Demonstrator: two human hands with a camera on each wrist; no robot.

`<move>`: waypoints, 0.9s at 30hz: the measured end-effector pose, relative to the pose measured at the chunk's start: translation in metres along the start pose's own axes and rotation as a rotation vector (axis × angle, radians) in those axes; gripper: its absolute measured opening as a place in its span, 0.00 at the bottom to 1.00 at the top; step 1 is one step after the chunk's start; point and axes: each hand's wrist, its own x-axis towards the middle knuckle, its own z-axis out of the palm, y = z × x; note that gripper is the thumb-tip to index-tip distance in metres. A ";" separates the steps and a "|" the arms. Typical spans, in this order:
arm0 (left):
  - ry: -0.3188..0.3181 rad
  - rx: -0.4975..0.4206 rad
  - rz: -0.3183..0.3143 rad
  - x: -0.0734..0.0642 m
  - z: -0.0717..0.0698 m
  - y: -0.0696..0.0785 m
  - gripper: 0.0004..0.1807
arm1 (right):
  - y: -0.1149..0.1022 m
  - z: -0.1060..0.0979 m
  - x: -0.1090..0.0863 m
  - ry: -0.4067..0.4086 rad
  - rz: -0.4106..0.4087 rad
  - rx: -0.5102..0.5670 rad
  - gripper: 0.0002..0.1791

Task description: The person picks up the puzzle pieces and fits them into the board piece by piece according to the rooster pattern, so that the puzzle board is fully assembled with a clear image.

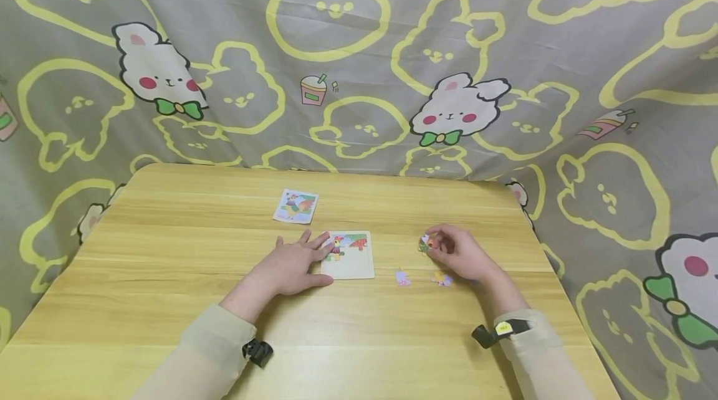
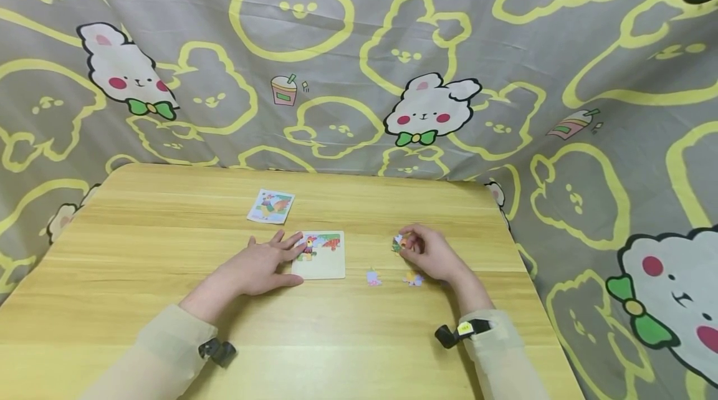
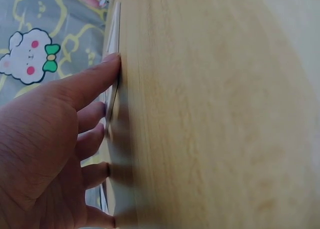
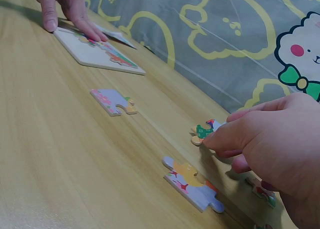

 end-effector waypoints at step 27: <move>0.007 0.004 -0.001 0.001 0.001 0.001 0.43 | -0.015 0.018 0.002 0.083 0.013 0.046 0.11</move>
